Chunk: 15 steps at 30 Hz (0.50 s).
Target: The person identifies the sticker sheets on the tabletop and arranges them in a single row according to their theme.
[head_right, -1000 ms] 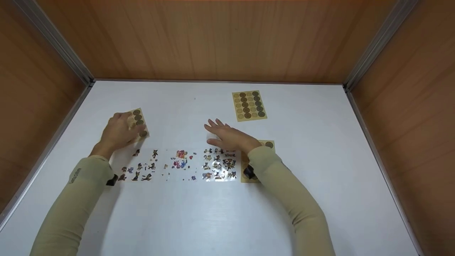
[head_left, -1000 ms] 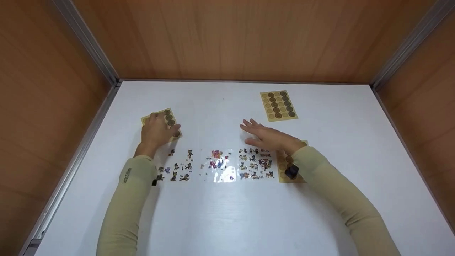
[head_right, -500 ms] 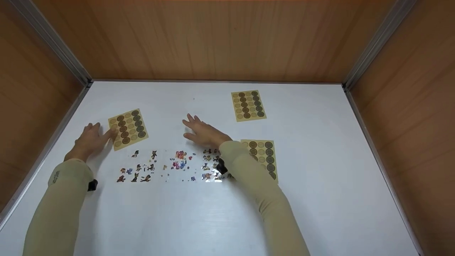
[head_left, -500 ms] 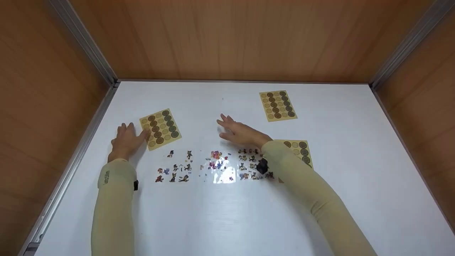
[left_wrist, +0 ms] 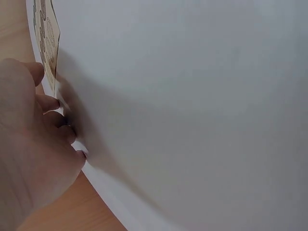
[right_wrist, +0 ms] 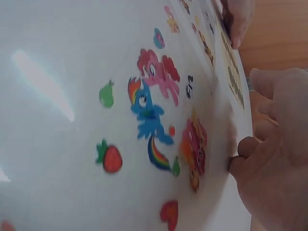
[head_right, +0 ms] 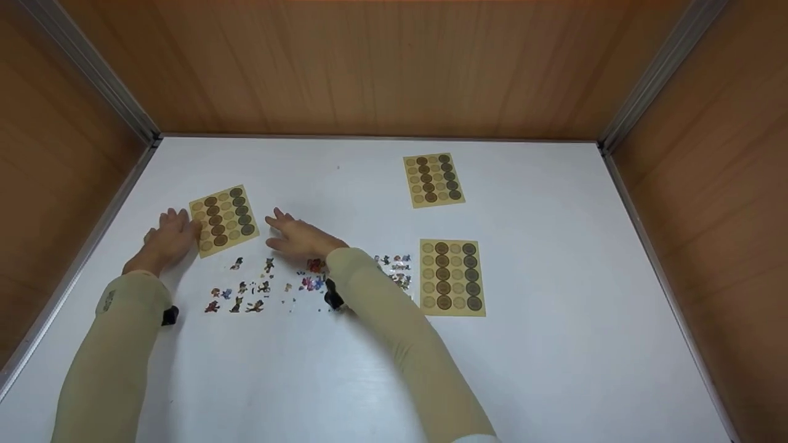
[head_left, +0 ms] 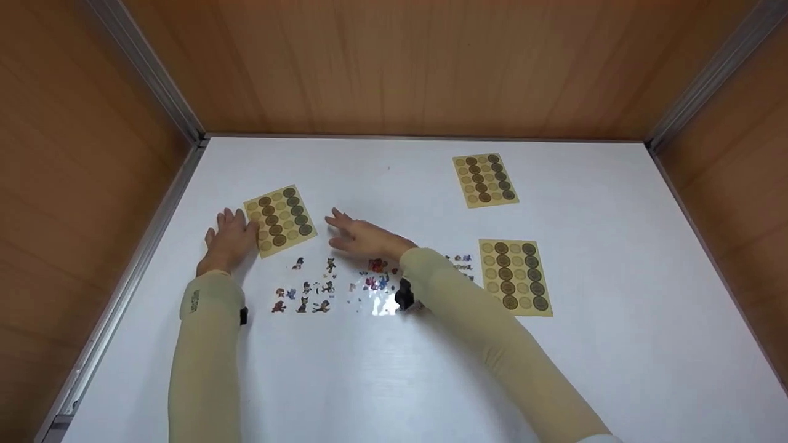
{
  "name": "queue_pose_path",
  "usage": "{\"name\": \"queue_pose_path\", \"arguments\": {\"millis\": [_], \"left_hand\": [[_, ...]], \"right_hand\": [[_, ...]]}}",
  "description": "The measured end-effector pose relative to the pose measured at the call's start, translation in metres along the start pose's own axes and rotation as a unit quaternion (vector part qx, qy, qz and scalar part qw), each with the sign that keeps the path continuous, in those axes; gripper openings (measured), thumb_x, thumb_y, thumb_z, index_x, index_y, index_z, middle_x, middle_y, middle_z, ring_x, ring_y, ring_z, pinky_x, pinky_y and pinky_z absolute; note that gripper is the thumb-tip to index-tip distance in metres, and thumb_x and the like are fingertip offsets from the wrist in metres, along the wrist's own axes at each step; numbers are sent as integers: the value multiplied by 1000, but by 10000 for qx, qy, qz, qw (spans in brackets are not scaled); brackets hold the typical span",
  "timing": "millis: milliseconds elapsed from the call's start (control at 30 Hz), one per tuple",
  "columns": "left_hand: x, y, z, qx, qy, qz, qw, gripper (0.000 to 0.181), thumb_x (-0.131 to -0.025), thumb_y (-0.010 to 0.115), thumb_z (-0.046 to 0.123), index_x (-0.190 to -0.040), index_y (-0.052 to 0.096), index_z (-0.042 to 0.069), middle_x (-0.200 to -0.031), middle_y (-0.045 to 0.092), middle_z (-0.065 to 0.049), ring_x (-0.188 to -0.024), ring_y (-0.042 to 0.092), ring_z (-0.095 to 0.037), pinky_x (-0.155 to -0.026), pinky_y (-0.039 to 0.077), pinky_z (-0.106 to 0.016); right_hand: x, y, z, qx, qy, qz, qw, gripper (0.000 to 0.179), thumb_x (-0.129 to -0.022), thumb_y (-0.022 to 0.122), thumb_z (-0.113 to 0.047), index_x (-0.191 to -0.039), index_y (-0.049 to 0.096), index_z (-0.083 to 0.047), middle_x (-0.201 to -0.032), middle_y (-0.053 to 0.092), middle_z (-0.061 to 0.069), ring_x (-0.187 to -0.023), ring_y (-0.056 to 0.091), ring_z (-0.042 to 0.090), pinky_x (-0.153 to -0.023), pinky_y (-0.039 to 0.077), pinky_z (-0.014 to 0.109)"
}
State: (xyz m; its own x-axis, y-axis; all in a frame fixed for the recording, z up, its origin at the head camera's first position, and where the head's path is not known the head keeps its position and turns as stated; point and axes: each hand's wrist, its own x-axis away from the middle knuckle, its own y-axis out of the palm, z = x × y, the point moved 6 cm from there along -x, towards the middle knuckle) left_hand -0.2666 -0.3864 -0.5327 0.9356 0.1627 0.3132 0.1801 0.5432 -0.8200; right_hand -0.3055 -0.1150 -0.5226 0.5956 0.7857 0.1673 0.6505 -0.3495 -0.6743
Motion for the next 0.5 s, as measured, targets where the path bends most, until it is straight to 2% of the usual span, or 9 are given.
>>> {"name": "queue_pose_path", "arguments": {"millis": [267,500], "left_hand": [[-5,2,7,-200,207,81,9996,66,-109,18,32,-158,-1,-8,-161,-15,-33,-148,-19,-47,-118,-13,-61],[-3,5,7,-348,192,151,9991,66,-109,17,36,-160,2,-4,-161,-13,-34,-149,-17,-48,-118,-11,-65]], "right_hand": [[-13,6,1,256,580,13,9980,65,-108,43,-41,-164,17,-18,-170,6,2,-155,2,18,-123,-2,31],[-17,13,0,478,377,-46,9981,61,-110,38,-33,-163,16,-11,-169,7,7,-155,0,20,-124,-4,32]]}}
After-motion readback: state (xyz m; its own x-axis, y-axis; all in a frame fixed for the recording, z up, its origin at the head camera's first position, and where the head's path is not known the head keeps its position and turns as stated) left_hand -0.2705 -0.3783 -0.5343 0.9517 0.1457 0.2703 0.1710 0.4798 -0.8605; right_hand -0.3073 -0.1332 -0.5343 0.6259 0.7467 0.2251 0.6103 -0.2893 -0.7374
